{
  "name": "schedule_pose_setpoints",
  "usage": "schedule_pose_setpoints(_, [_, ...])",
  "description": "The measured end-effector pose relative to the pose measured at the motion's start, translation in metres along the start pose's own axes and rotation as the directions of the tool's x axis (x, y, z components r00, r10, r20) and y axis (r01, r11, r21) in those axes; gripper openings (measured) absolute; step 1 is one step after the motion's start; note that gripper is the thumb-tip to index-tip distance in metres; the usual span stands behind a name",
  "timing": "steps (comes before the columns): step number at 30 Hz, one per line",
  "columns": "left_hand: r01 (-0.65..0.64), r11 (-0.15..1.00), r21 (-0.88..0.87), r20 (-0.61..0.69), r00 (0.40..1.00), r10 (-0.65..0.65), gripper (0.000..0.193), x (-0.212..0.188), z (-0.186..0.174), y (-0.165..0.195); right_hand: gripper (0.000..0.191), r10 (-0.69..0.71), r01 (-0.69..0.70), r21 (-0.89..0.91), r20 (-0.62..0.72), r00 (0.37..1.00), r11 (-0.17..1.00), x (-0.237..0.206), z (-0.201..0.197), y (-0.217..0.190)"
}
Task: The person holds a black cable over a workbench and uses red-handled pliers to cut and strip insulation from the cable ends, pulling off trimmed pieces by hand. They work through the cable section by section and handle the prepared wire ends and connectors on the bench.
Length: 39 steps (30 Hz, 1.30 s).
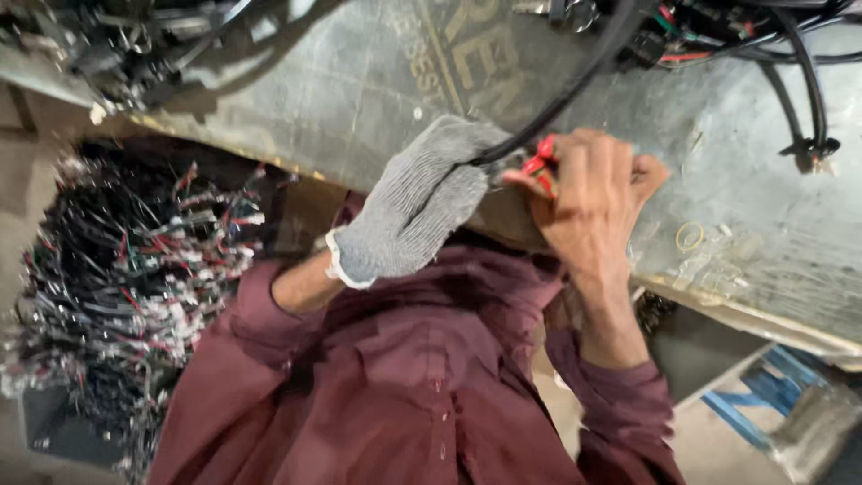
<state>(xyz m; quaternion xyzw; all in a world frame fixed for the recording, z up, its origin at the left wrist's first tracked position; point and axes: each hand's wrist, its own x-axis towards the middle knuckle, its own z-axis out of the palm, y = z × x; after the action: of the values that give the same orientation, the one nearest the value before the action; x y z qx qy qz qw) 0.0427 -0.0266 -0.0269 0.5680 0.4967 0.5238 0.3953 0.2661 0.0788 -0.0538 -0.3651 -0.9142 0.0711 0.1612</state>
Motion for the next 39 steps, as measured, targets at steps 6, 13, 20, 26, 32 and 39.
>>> schedule_pose_setpoints(6, [0.054, 0.977, -0.208, 0.133, 0.991, -0.027, 0.029, 0.003, 0.003, 0.025, 0.059, 0.402, -0.281, 0.885, 0.12, 0.908, 0.37, -0.021, -0.001, -0.011])
schedule_pose_setpoints(13, [0.504, 0.193, -0.842, 0.22, 0.647, -0.73, 0.029, -0.036, 0.037, 0.014, 0.04, 0.142, -0.082, 0.697, -0.028, 0.989, 0.712, 0.002, -0.016, -0.026])
schedule_pose_setpoints(20, [0.416, 0.845, -0.337, 0.191, 0.909, -0.371, 0.042, -0.011, 0.007, 0.045, 0.049, 0.002, 0.013, 0.225, -0.067, 0.998, 0.974, 0.018, -0.013, -0.022])
schedule_pose_setpoints(26, [0.046, 0.998, 0.032, 0.218, 0.975, -0.052, 0.068, 0.014, -0.004, 0.057, 0.029, -0.047, 0.066, 0.47, -0.052, 0.998, 0.88, 0.013, -0.009, -0.016])
schedule_pose_setpoints(32, [0.051, 0.943, 0.33, 0.028, 0.998, -0.064, 0.066, 0.0, 0.017, 0.035, 0.033, 0.03, -0.021, 0.499, -0.01, 1.0, 0.866, 0.004, -0.014, -0.026])
schedule_pose_setpoints(39, [0.042, 0.93, 0.366, 0.033, 0.998, -0.058, 0.071, -0.012, 0.024, 0.032, 0.028, 0.033, -0.022, 0.509, -0.012, 0.999, 0.86, -0.001, -0.013, -0.025])
